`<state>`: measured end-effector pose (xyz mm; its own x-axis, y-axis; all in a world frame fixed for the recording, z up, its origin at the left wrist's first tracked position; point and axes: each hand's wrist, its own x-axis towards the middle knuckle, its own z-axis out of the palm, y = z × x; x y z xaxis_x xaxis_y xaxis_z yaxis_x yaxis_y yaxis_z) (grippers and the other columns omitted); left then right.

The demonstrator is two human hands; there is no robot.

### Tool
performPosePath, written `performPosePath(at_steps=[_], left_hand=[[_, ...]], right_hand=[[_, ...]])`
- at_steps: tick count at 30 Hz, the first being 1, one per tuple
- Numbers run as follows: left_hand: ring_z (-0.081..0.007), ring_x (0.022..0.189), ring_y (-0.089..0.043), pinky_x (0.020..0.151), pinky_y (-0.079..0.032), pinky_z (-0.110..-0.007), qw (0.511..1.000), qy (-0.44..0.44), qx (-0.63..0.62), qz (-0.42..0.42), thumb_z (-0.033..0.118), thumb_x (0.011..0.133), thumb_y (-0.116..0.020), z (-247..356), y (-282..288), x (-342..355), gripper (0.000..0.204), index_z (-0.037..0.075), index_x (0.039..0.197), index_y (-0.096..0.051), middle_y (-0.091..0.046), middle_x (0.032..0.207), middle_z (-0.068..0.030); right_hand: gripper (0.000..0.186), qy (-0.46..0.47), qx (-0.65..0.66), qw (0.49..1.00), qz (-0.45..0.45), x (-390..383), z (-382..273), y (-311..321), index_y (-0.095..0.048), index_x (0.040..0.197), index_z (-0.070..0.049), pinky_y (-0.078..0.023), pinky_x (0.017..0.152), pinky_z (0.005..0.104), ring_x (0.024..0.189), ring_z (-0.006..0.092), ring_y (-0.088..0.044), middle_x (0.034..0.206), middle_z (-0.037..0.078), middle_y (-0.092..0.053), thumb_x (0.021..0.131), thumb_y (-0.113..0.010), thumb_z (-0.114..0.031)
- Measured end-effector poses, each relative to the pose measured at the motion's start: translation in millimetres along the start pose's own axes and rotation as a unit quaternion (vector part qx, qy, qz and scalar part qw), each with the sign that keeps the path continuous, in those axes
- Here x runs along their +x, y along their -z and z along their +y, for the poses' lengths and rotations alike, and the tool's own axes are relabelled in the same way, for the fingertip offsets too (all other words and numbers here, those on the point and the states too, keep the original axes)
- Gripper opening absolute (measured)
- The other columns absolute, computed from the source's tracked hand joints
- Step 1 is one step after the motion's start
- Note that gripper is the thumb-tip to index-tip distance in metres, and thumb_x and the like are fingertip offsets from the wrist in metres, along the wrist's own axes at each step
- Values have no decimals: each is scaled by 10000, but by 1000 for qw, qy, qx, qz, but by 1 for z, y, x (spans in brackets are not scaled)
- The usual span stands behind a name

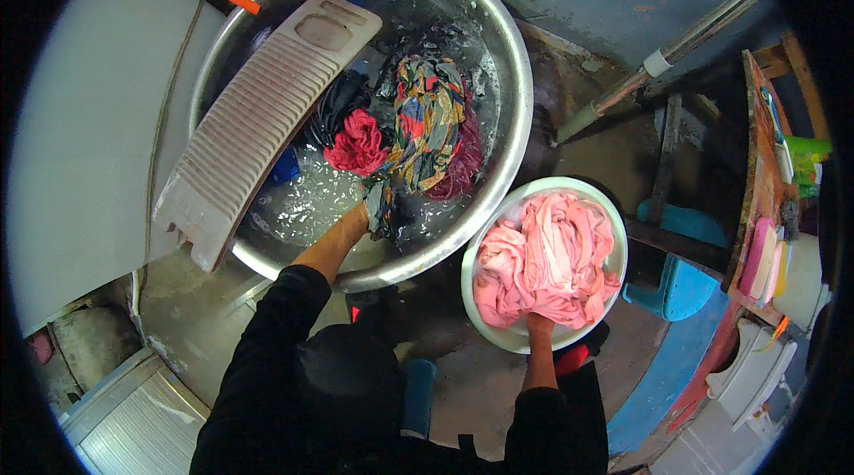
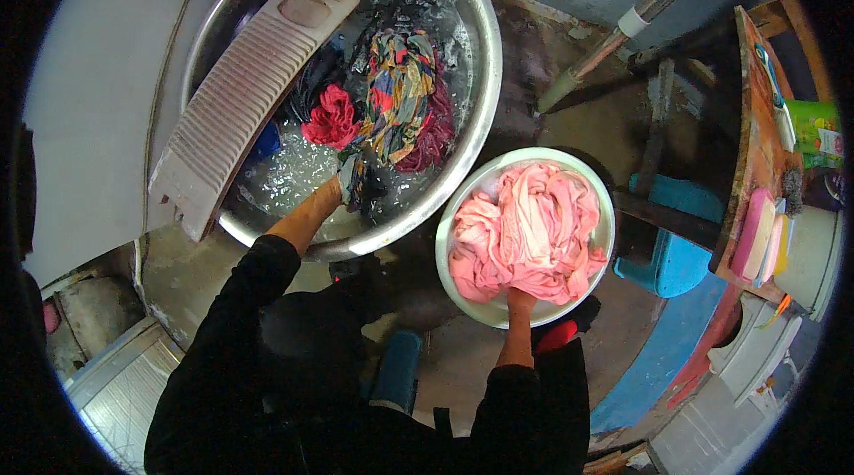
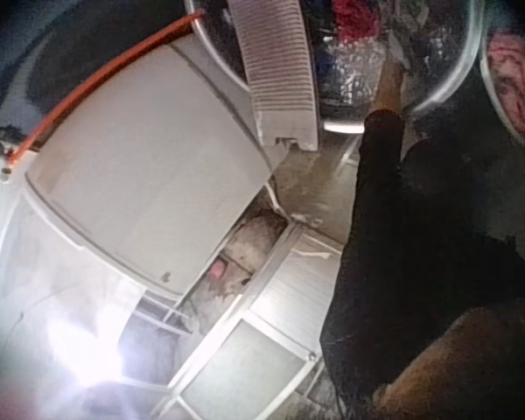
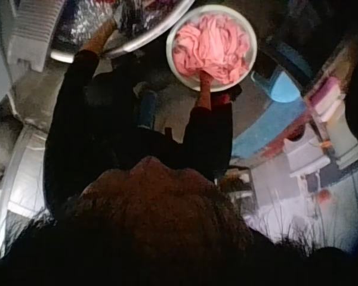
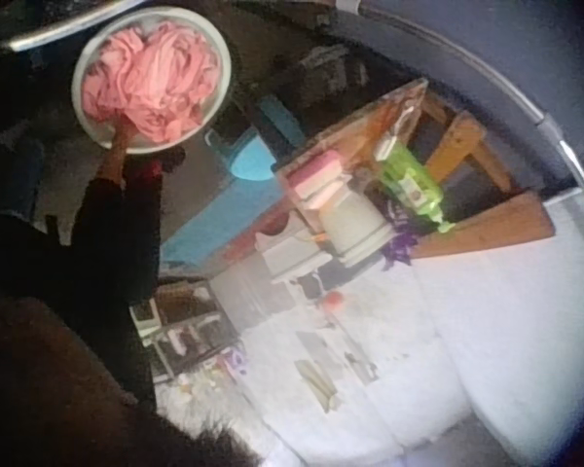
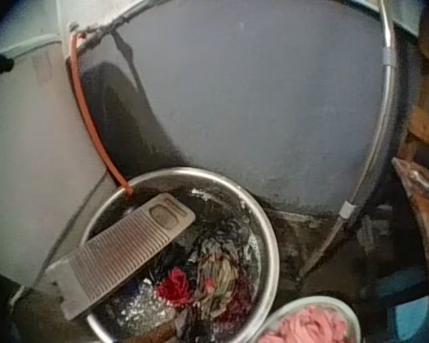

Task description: The person washes clothes by hand in a large metal basin, using a washboard and a smaller green basin for rinsing. They scrub and agitate the garments, then transfer them between basins.

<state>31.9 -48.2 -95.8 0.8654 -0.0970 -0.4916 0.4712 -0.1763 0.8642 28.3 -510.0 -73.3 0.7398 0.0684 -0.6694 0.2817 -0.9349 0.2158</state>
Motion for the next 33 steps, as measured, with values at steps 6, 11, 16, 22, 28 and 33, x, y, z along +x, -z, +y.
performPosePath(at_steps=[6,11,16,22,28,33], left_hand=[[-211,1102,-533,954,-431,-355,915,-53,-397,-56,288,881,-537,2,-19,-11,487,41,1292,-453,-538,1232,-107],[-217,1135,-516,1007,-397,-367,774,-6,-624,-103,271,962,-389,43,-29,-23,429,45,1324,-427,-510,1291,-91],[-235,1179,-491,1047,-355,-380,921,-148,-359,-5,226,973,-339,128,-27,-46,421,47,1350,-398,-488,1318,-108],[-204,1120,-527,973,-421,-326,827,-130,-543,71,251,936,-422,142,-4,-17,418,64,1308,-444,-537,1249,-91],[-342,1068,-559,925,-468,-501,742,-30,-608,279,435,886,-548,189,56,-3,594,26,1293,-408,-516,1231,-202],[-283,952,-608,789,-516,-441,849,85,-519,47,378,893,-559,142,43,-59,436,45,1174,-540,-605,1060,-154]], right_hand=[[658,6,31,999,37,2,3,-3,-426,1336,-185,-211,1086,507,1308,348,-328,1381,127,-423,770,-599,-474],[642,41,158,981,105,-9,11,-18,-449,1321,-164,-231,1083,489,1295,347,-349,1364,129,-444,771,-611,-453],[467,81,225,966,101,-17,20,-22,-575,1158,-85,-364,986,426,1125,329,-515,1157,143,-597,774,-642,-344],[393,71,206,969,115,-24,14,-11,-592,1104,-79,-417,919,417,1051,326,-560,1061,133,-635,799,-621,-325],[388,85,92,989,79,-26,9,-6,-618,992,-39,-509,761,429,882,326,-626,990,164,-632,656,-616,-233],[338,48,111,990,70,-27,11,-15,-614,981,-38,-513,704,460,823,354,-632,947,173,-639,715,-594,-245]])
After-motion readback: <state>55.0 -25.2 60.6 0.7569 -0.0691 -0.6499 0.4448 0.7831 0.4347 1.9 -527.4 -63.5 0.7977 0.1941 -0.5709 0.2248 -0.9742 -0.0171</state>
